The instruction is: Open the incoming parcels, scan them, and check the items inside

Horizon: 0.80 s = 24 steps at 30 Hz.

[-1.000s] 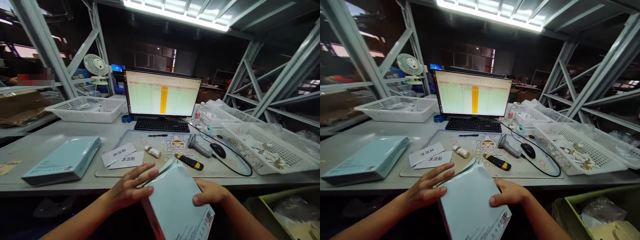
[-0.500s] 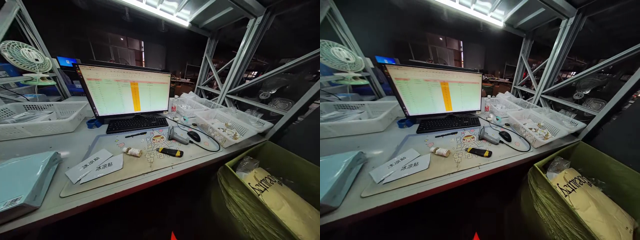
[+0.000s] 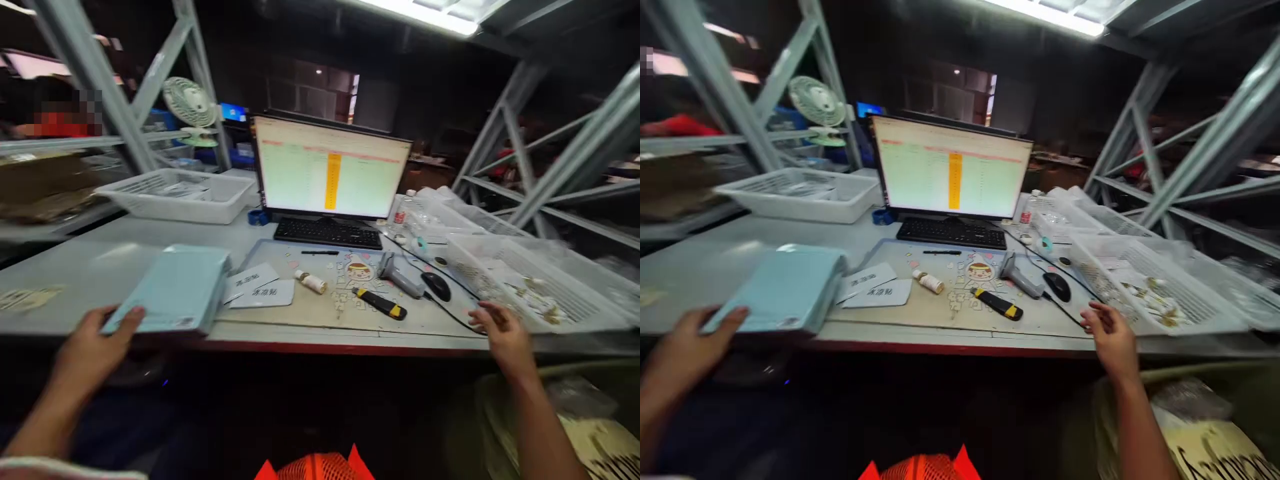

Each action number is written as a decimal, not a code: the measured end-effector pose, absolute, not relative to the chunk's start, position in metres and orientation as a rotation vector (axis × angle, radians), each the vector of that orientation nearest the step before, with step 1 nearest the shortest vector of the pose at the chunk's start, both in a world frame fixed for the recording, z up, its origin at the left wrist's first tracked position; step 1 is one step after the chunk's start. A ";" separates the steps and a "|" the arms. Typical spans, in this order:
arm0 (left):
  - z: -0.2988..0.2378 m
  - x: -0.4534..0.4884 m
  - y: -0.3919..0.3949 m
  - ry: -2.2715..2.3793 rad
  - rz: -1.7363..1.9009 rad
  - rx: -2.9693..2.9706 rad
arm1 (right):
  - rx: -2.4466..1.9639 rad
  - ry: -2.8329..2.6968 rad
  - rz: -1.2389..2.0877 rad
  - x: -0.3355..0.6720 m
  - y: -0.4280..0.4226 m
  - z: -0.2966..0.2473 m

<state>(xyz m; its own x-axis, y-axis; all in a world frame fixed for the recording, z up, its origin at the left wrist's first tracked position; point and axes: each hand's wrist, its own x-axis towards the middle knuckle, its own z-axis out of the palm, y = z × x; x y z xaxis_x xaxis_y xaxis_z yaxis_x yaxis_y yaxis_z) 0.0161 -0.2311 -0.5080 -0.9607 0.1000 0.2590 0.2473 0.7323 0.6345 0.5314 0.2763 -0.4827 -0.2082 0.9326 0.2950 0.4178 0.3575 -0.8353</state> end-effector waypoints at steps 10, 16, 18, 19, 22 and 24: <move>-0.537 0.097 -0.222 -2.441 -2.320 0.135 | -1.298 -2.814 -0.001 0.349 0.330 -0.512; -0.544 0.132 -0.231 -2.229 -2.752 -0.066 | -1.391 -2.827 -0.129 0.336 0.338 -0.518; -0.538 0.140 -0.218 -2.178 -2.726 -0.227 | -1.378 -2.856 -0.124 0.334 0.340 -0.517; -0.534 0.143 -0.209 -2.153 -2.701 -0.310 | -1.363 -2.863 -0.115 0.333 0.341 -0.517; -0.518 0.145 -0.177 -2.096 -2.593 -0.501 | -1.343 -2.866 -0.096 0.334 0.340 -0.515; -0.507 0.143 -0.155 -2.118 -2.524 -0.616 | -1.351 -2.858 -0.092 0.334 0.338 -0.514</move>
